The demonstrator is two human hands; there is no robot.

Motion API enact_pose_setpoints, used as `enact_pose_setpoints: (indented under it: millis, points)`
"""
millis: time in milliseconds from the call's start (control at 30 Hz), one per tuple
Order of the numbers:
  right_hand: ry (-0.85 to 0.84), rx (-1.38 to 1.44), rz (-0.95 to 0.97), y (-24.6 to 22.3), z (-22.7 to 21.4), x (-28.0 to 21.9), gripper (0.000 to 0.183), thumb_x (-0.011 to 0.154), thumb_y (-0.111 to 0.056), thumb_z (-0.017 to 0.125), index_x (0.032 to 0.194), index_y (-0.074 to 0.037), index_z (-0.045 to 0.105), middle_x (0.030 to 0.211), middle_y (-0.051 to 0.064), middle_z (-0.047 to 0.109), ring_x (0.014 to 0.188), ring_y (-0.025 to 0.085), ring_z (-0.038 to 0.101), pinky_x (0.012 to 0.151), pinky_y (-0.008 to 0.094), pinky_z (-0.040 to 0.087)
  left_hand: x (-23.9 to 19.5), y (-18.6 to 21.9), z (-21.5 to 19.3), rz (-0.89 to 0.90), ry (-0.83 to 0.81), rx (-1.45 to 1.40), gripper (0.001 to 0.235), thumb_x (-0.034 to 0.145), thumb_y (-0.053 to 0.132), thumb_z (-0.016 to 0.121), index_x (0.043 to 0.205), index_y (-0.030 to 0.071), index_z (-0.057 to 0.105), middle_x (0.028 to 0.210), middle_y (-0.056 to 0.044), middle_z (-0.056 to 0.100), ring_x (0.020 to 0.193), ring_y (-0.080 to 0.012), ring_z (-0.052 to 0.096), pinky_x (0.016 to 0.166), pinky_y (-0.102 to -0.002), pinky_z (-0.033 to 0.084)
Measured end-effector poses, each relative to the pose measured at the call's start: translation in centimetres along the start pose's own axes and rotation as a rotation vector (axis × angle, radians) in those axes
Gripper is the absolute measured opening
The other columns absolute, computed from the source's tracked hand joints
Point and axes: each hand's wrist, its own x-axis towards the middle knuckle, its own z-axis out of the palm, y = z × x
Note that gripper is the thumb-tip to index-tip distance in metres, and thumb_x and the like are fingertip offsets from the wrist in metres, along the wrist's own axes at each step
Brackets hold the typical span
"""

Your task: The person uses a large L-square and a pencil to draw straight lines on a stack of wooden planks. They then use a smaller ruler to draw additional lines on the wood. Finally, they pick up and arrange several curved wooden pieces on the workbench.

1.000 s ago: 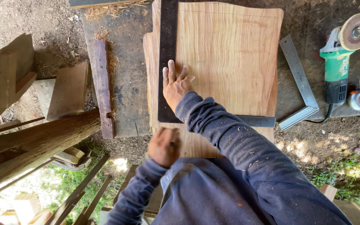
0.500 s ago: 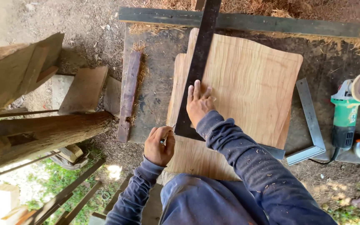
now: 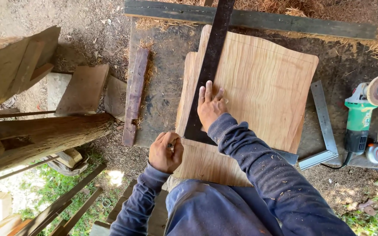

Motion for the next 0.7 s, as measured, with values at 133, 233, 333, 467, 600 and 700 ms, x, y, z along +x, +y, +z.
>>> enact_pose_setpoints:
  millis: [133, 233, 333, 467, 600, 700]
  points:
    - [-0.024, -0.015, -0.002, -0.3, -1.8, -1.1, 0.091, 0.089, -0.013, 0.07, 0.16, 0.006, 0.015, 0.165, 0.033, 0.009, 0.137, 0.059, 0.039, 0.103, 0.052, 0.05, 0.3, 0.6, -0.2, 0.033, 0.022, -0.036, 0.016, 0.082, -0.001, 0.064, 0.096, 0.004, 0.061, 0.083, -0.011, 0.066, 0.076, -0.0295, 0.064, 0.069, -0.037, 0.053]
    - [0.033, -0.018, 0.007, -0.2, 1.2, 0.3, 0.094, 0.086, -0.014, 0.074, 0.159, 0.005, 0.017, 0.164, 0.033, 0.011, 0.135, 0.06, 0.04, 0.103, 0.053, 0.049, 0.1, 0.4, -0.1, 0.052, 0.012, -0.038, 0.015, 0.082, -0.001, 0.063, 0.096, 0.004, 0.06, 0.083, -0.01, 0.066, 0.076, -0.03, 0.064, 0.069, -0.037, 0.053]
    - [0.046, -0.019, -0.003, -0.1, -0.2, -0.3, 0.099, 0.083, -0.015, 0.078, 0.159, 0.005, 0.017, 0.163, 0.034, 0.012, 0.135, 0.061, 0.04, 0.102, 0.054, 0.049, -0.2, -0.1, -0.3, 0.031, -0.041, -0.006, 0.014, 0.08, -0.001, 0.063, 0.091, 0.005, 0.059, 0.079, -0.011, 0.064, 0.072, -0.0309, 0.061, 0.067, -0.038, 0.052]
    - [0.011, -0.021, -0.003, -0.2, -0.9, -0.8, 0.104, 0.081, -0.018, 0.082, 0.159, 0.007, 0.017, 0.164, 0.035, 0.011, 0.136, 0.061, 0.039, 0.104, 0.053, 0.049, 0.0, 0.3, -0.3, 0.033, -0.05, 0.0, 0.015, 0.079, -0.001, 0.064, 0.091, 0.005, 0.058, 0.077, -0.011, 0.062, 0.07, -0.0315, 0.06, 0.065, -0.039, 0.051]
    - [0.179, -0.034, 0.01, -0.3, 1.9, 0.6, 0.096, 0.085, -0.017, 0.079, 0.157, 0.005, 0.019, 0.162, 0.034, 0.013, 0.13, 0.062, 0.043, 0.101, 0.056, 0.05, -0.1, 0.6, -0.3, 0.069, -0.004, -0.018, 0.017, 0.08, -0.002, 0.062, 0.095, 0.004, 0.058, 0.081, -0.011, 0.063, 0.073, -0.0314, 0.061, 0.067, -0.039, 0.052]
    - [-0.127, 0.022, -0.003, -0.2, -4.1, -1.9, 0.117, 0.074, -0.028, 0.087, 0.159, 0.007, 0.014, 0.164, 0.034, 0.008, 0.139, 0.059, 0.035, 0.105, 0.053, 0.047, -0.4, 0.2, -0.2, 0.043, -0.042, 0.026, 0.016, 0.08, -0.002, 0.063, 0.094, 0.004, 0.059, 0.079, -0.012, 0.063, 0.071, -0.0321, 0.059, 0.065, -0.04, 0.05]
